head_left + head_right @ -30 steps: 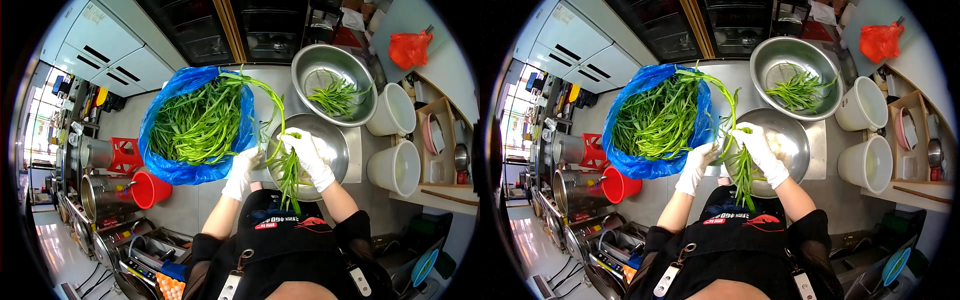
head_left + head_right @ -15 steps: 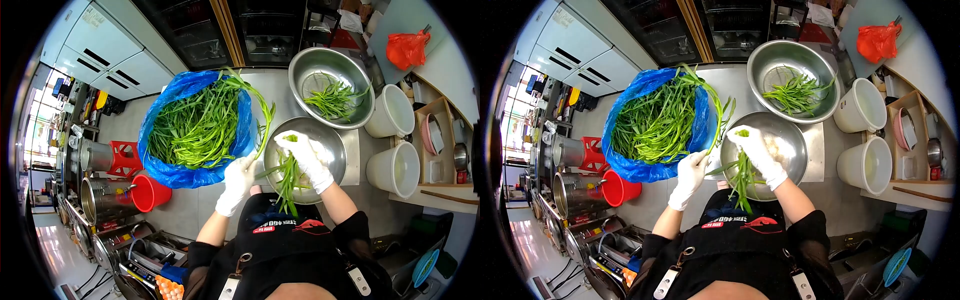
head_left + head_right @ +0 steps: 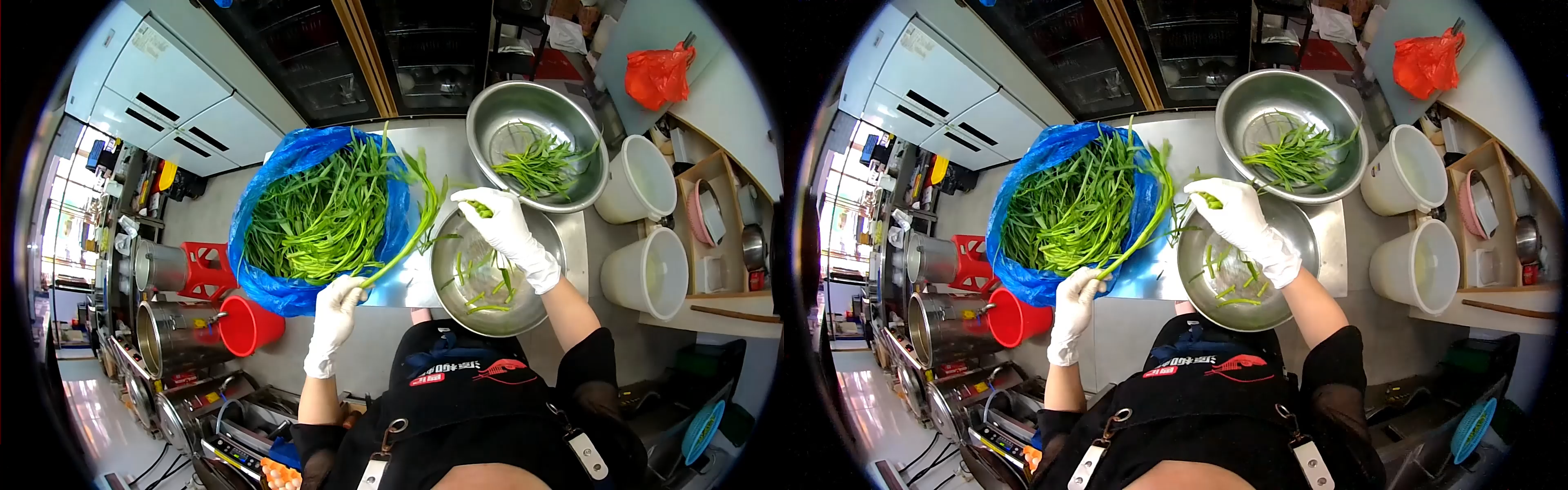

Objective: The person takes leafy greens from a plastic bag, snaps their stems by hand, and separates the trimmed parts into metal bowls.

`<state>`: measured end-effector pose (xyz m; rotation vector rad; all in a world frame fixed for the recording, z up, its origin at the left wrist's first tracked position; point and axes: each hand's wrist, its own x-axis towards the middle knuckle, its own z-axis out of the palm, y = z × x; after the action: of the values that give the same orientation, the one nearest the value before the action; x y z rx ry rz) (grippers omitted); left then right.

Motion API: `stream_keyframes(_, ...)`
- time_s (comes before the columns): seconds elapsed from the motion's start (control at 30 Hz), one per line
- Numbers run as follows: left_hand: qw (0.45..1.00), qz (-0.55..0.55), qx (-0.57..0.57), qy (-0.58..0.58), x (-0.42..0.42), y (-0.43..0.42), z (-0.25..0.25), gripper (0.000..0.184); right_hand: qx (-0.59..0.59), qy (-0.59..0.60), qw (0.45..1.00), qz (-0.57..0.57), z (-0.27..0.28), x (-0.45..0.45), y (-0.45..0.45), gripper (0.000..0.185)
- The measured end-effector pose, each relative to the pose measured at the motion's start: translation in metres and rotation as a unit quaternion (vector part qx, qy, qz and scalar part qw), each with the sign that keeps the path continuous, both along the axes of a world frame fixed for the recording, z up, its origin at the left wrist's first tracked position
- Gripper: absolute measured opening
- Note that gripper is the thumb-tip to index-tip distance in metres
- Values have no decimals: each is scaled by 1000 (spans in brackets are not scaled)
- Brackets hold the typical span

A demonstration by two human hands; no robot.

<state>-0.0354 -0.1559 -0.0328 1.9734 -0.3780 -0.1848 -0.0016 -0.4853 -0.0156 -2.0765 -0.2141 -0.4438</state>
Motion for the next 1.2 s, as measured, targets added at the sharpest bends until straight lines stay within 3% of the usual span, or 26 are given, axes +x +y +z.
stream_keyframes(0.13,996,1,-69,62,4,9,12,15,-67,-69,995,36,2,5,12,13)
stream_keyframes(0.4,981,18,-149,124,9,22,13,22,-82,-119,987,73,-2,6,29,15)
stream_keyframes(0.5,975,24,-185,122,10,21,16,22,-77,-75,992,66,-2,4,34,14)
stream_keyframes(0.6,977,24,-176,119,13,22,17,22,-56,-24,996,68,-4,5,36,11)
stream_keyframes(0.9,975,10,-190,112,19,15,22,21,-5,-33,996,79,-8,4,44,13)
stream_keyframes(1.0,980,14,-161,117,19,9,31,21,-50,-33,995,76,-9,2,45,17)
stream_keyframes(1.1,980,10,-150,128,21,5,31,22,-58,-64,996,35,-13,0,48,23)
stream_keyframes(1.2,979,14,-150,139,23,0,30,23,-29,2,1000,-10,-18,0,45,22)
